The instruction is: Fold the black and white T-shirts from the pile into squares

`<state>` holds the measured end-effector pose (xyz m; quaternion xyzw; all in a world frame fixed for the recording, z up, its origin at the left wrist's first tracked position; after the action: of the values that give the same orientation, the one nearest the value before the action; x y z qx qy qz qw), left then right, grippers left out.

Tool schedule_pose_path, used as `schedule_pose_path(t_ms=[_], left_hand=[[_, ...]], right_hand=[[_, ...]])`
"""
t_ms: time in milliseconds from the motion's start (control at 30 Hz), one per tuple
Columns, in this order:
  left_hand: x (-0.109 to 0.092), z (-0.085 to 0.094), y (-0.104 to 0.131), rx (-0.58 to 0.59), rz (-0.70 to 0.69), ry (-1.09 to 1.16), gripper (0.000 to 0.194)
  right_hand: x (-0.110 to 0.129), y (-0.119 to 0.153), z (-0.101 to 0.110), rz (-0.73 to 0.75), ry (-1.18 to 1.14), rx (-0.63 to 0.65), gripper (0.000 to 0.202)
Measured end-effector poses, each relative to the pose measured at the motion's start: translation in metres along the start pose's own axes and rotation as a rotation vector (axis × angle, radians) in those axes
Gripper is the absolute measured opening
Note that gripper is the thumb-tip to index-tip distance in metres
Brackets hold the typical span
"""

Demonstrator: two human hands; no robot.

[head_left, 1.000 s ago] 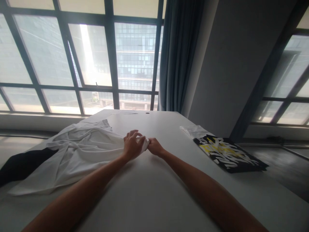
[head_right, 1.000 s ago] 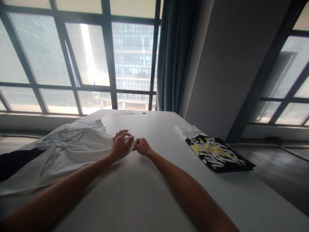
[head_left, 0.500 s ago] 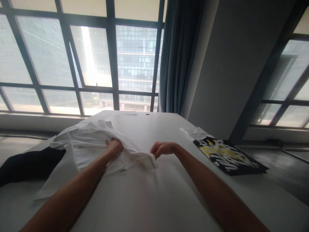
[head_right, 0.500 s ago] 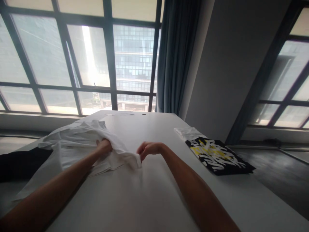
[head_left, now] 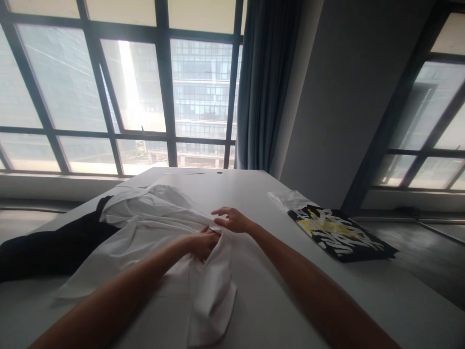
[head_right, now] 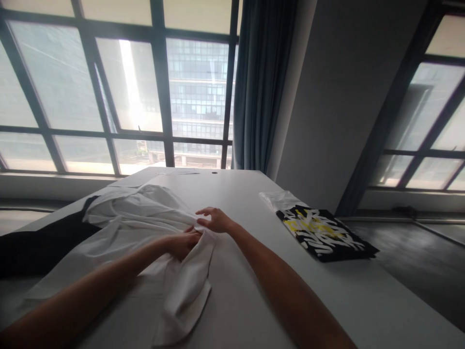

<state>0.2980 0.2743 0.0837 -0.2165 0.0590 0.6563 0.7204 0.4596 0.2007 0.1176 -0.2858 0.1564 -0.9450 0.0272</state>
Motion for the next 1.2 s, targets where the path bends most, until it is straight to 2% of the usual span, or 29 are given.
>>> schedule_pose_path(t_ms=[67,133,200,267,367,467,567,733,833,900,933,1000,1067,1133,1200], left_hand=[[-0.027,-0.004,-0.003,0.156,-0.188,0.184,0.031],[-0.042,-0.005,-0.006,0.261,-0.285,0.373,0.026],[-0.044,-0.003,-0.008,0.328,-0.278,0.503,0.016],[-0.035,0.002,-0.007,0.325,-0.2,0.539,0.015],[-0.015,0.01,0.0,0.156,-0.049,0.42,0.028],[0.002,0.017,0.012,-0.033,0.107,0.128,0.05],[0.015,0.024,0.026,-0.128,0.316,-0.146,0.07],[0.043,0.049,0.05,-0.268,0.6,-0.282,0.049],[0.067,0.071,0.069,-0.34,0.74,-0.319,0.051],[0.089,0.087,0.085,-0.352,0.851,-0.414,0.056],[0.101,0.094,0.094,-0.321,0.914,-0.461,0.06],[0.125,0.105,0.11,-0.22,0.978,-0.487,0.068],[0.146,0.114,0.126,-0.17,1.033,-0.467,0.07],[0.162,0.121,0.139,-0.196,1.066,-0.466,0.069],[0.171,0.128,0.148,-0.268,1.084,-0.508,0.064]], right_hand=[[0.001,0.002,-0.011,0.078,0.073,0.048,0.035],[0.002,0.004,-0.021,0.096,0.165,0.079,0.034],[0.002,0.006,-0.028,0.042,0.274,0.069,0.032],[0.002,0.007,-0.028,-0.051,0.386,0.029,0.03],[-0.006,0.008,-0.016,-0.191,0.522,-0.017,0.031],[-0.025,0.01,0.006,-0.324,0.569,-0.076,0.029],[-0.05,0.018,0.032,-0.475,0.617,-0.143,0.029],[-0.08,0.039,0.067,-0.772,0.781,-0.117,0.028],[-0.083,0.049,0.081,-0.887,0.881,-0.061,0.03],[-0.081,0.051,0.087,-0.882,0.93,-0.052,0.03],[-0.079,0.05,0.088,-0.839,0.95,-0.051,0.032],[-0.077,0.047,0.088,-0.67,0.968,-0.044,0.04],[-0.078,0.044,0.084,-0.487,0.923,-0.018,0.049],[-0.084,0.041,0.078,-0.402,0.831,0.025,0.056],[-0.093,0.041,0.071,-0.416,0.738,0.048,0.06]])
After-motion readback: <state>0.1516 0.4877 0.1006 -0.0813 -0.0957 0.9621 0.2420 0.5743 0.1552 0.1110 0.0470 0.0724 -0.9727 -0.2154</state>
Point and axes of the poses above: each hand's wrist, its own y-axis away from the middle knuckle, its own z-axis out of the back of the hand, x = y × z, the point moved 1 cm from there along -y, towards the middle knuckle, and after that the axes turned 6 degrees about y, right-handed, at the moved point
